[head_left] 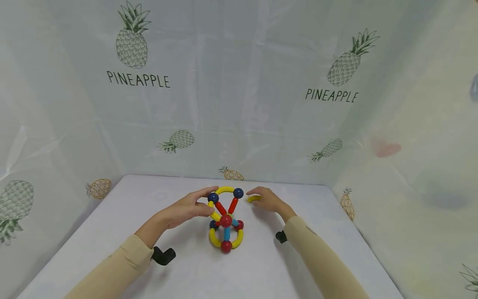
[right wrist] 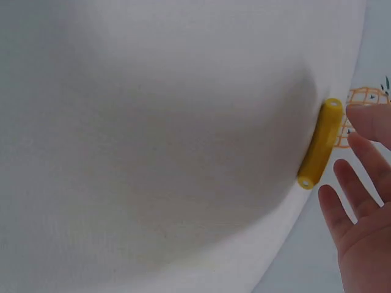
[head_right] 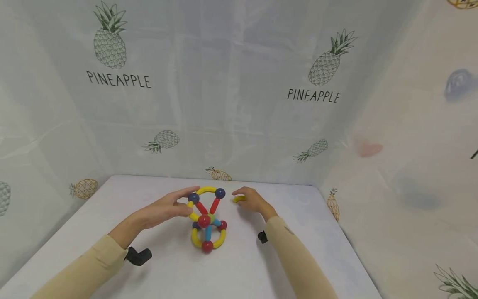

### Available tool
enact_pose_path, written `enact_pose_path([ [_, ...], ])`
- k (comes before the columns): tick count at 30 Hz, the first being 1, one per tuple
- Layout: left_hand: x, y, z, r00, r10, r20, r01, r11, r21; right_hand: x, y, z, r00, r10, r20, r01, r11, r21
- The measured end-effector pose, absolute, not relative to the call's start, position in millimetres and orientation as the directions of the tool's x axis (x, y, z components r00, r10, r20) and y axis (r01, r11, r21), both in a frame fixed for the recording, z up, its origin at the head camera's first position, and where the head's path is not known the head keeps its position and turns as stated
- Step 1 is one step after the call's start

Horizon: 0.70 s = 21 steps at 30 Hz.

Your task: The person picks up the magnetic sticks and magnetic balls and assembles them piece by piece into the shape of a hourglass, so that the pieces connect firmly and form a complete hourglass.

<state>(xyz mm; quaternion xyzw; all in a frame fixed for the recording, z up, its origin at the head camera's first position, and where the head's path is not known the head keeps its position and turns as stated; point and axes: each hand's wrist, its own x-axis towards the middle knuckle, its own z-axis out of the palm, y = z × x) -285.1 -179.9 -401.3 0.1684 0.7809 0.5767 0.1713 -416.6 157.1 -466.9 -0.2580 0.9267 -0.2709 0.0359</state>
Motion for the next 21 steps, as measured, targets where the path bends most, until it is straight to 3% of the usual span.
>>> enact_pose_path([
  [15,-283.1,-178.6,-398.9,-0.888,0.455,-0.068,0.072,0.283,0.956,-422.1,164.8,-472.1,-0.843,-0.533,0.069,-0.492,0.715,-0.497],
  [21,-282.1,-177.9,-399.3,-0.889,0.453,-0.065,0.076,0.286,0.955,-416.7,169.1,-468.5,-0.850,-0.527,0.012,-0.464,0.736,-0.492],
])
